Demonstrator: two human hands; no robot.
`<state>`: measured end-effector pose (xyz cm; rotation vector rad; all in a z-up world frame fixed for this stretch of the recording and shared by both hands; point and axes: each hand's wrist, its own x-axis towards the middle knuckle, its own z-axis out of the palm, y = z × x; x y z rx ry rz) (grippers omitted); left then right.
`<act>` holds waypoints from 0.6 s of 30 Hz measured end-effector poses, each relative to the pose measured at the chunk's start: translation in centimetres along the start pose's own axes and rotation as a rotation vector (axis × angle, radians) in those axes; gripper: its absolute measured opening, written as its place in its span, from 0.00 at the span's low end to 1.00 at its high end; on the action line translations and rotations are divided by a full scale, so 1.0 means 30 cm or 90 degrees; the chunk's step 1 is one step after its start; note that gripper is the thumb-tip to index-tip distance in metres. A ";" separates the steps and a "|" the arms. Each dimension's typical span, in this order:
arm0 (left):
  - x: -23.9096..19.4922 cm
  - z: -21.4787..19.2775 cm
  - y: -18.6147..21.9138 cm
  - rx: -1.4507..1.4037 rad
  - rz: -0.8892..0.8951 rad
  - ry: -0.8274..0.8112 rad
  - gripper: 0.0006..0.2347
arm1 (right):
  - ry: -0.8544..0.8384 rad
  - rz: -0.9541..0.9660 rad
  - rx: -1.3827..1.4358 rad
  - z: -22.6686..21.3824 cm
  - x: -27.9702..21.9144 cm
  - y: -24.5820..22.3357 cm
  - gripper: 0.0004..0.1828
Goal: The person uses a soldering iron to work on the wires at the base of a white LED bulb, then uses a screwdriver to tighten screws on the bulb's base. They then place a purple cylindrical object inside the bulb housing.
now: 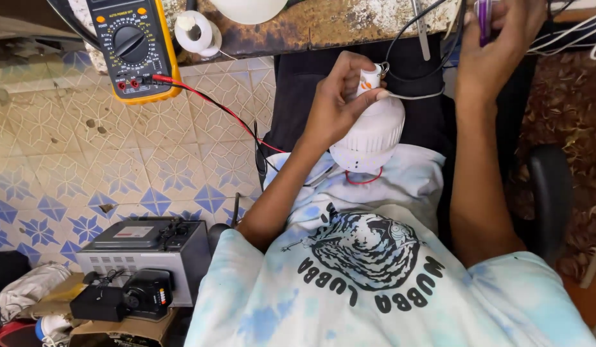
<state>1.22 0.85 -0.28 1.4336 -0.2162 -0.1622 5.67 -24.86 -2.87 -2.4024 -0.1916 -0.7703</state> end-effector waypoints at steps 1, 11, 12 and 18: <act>0.001 -0.001 -0.001 0.000 -0.007 0.000 0.12 | 0.004 -0.014 0.030 -0.012 0.010 -0.021 0.35; 0.014 -0.006 -0.042 -0.107 -0.041 0.003 0.14 | -0.205 -0.142 0.149 -0.250 -0.284 -0.207 0.12; 0.017 -0.008 -0.050 -0.121 -0.034 -0.001 0.14 | -0.282 -0.202 0.158 -0.260 -0.300 -0.237 0.08; 0.026 -0.025 -0.076 -0.178 -0.037 -0.019 0.14 | -0.426 -0.260 -0.014 -0.228 -0.460 -0.230 0.33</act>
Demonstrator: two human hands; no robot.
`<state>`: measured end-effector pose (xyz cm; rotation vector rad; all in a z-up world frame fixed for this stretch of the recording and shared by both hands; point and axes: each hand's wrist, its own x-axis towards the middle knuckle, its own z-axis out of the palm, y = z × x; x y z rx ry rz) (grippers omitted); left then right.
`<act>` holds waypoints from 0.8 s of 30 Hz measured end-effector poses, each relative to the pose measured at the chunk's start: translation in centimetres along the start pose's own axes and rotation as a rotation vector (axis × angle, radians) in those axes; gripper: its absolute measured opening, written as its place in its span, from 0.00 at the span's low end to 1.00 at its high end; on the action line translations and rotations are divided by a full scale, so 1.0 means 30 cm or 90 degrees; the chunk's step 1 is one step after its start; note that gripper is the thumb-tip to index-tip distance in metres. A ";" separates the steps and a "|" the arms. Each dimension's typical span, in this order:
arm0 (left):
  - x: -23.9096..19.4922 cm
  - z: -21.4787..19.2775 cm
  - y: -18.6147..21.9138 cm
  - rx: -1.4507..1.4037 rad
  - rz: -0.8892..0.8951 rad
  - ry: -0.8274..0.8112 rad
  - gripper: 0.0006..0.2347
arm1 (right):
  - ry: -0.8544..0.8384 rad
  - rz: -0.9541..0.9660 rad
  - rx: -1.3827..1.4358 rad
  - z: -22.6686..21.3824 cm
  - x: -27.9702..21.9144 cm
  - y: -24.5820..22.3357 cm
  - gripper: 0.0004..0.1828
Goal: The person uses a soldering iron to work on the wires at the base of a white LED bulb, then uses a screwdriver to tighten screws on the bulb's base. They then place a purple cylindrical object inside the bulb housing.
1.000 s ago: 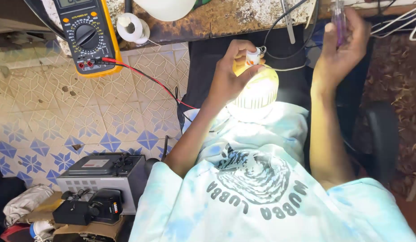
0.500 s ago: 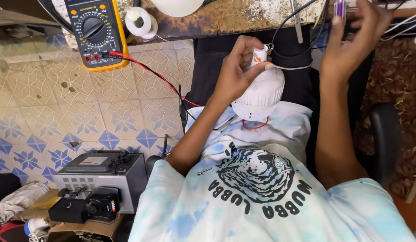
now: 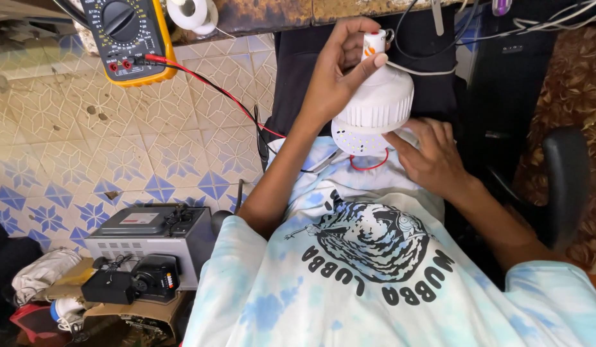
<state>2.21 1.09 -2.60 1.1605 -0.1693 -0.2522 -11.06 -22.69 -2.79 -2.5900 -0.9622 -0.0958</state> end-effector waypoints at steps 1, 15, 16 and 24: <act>0.001 -0.005 0.001 -0.003 -0.005 -0.004 0.15 | 0.001 0.031 -0.041 0.015 -0.002 -0.006 0.34; 0.033 -0.083 -0.074 -0.058 -0.075 0.010 0.15 | 0.243 0.047 0.209 -0.070 0.171 -0.038 0.19; 0.031 -0.082 -0.072 -0.058 -0.084 0.028 0.16 | 0.272 0.047 0.237 -0.080 0.190 -0.044 0.23; 0.027 -0.096 -0.068 -0.093 -0.027 0.095 0.13 | 0.286 0.046 0.256 -0.144 0.247 -0.045 0.19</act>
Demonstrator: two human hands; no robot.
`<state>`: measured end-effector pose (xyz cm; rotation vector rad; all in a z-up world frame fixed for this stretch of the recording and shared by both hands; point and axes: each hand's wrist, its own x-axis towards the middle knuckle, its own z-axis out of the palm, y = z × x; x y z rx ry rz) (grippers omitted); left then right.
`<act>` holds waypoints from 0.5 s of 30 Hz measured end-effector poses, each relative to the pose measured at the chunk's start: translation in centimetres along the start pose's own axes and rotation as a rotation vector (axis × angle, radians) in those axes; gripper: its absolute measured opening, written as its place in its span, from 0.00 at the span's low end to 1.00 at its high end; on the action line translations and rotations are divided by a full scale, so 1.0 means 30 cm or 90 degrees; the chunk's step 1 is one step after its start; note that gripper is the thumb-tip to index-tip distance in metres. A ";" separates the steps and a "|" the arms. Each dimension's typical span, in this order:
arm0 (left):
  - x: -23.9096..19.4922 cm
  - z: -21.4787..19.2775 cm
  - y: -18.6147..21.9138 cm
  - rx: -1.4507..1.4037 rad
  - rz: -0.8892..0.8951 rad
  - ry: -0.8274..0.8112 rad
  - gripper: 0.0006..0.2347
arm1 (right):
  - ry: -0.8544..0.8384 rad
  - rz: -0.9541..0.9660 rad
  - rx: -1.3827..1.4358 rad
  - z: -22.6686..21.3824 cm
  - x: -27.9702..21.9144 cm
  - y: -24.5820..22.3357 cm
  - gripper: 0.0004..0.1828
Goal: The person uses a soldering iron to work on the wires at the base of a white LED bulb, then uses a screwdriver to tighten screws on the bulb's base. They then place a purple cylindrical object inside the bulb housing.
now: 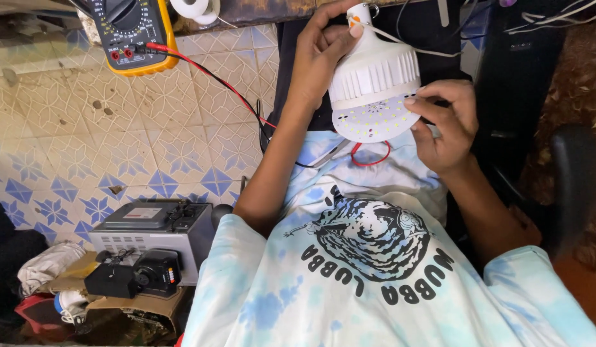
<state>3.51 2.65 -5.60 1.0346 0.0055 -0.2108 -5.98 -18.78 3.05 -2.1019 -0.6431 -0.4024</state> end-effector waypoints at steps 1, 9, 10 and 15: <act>-0.005 0.001 0.015 0.013 0.004 0.012 0.14 | -0.022 -0.010 0.015 -0.003 0.006 0.000 0.16; -0.034 0.017 0.042 0.005 0.012 0.022 0.14 | 0.014 -0.006 -0.007 0.017 -0.058 0.005 0.10; -0.033 0.018 0.040 0.005 0.017 0.023 0.14 | 0.044 0.016 0.011 0.018 -0.067 0.003 0.08; -0.047 0.009 0.020 0.022 0.022 0.037 0.13 | 0.035 0.021 0.041 0.054 -0.170 -0.004 0.18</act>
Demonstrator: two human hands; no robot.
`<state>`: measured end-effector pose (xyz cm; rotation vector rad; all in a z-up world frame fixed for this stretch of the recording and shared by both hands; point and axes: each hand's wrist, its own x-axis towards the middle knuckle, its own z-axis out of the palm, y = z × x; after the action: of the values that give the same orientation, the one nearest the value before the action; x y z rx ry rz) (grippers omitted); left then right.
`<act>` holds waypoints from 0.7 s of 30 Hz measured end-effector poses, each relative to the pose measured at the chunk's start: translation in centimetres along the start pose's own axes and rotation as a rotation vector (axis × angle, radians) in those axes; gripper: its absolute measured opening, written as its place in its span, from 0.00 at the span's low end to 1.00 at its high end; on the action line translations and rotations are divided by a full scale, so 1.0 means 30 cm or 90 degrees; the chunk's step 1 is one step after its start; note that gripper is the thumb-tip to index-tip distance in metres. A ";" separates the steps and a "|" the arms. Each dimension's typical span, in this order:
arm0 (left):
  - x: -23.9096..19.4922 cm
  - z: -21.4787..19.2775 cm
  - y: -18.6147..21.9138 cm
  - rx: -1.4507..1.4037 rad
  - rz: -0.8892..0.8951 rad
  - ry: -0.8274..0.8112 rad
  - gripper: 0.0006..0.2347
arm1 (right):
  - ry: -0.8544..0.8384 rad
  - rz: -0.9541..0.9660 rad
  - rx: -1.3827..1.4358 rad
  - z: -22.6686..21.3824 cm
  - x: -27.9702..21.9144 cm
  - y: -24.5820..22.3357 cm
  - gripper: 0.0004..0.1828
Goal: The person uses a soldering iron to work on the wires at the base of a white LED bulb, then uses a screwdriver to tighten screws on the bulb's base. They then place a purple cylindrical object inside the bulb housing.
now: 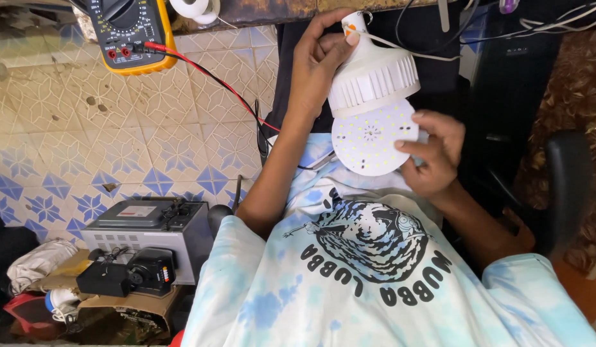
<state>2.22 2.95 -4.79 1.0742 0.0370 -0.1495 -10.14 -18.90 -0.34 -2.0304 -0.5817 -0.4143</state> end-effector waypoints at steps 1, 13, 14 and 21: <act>-0.003 0.001 0.004 -0.008 -0.009 0.001 0.13 | -0.022 -0.071 -0.026 0.009 -0.033 0.015 0.27; -0.018 -0.012 0.048 -0.029 -0.045 -0.039 0.15 | 0.006 -0.035 0.031 0.120 -0.005 -0.034 0.17; -0.023 -0.010 0.043 -0.028 -0.042 -0.040 0.15 | 0.007 -0.038 0.031 0.106 0.029 -0.055 0.17; -0.001 -0.032 -0.041 -0.022 -0.044 0.012 0.15 | -0.010 0.213 -0.194 0.111 0.060 -0.031 0.26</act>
<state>2.04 3.23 -6.34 1.0409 0.0934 -0.2008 -8.97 -15.19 -0.40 -2.3716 -0.1857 -0.2989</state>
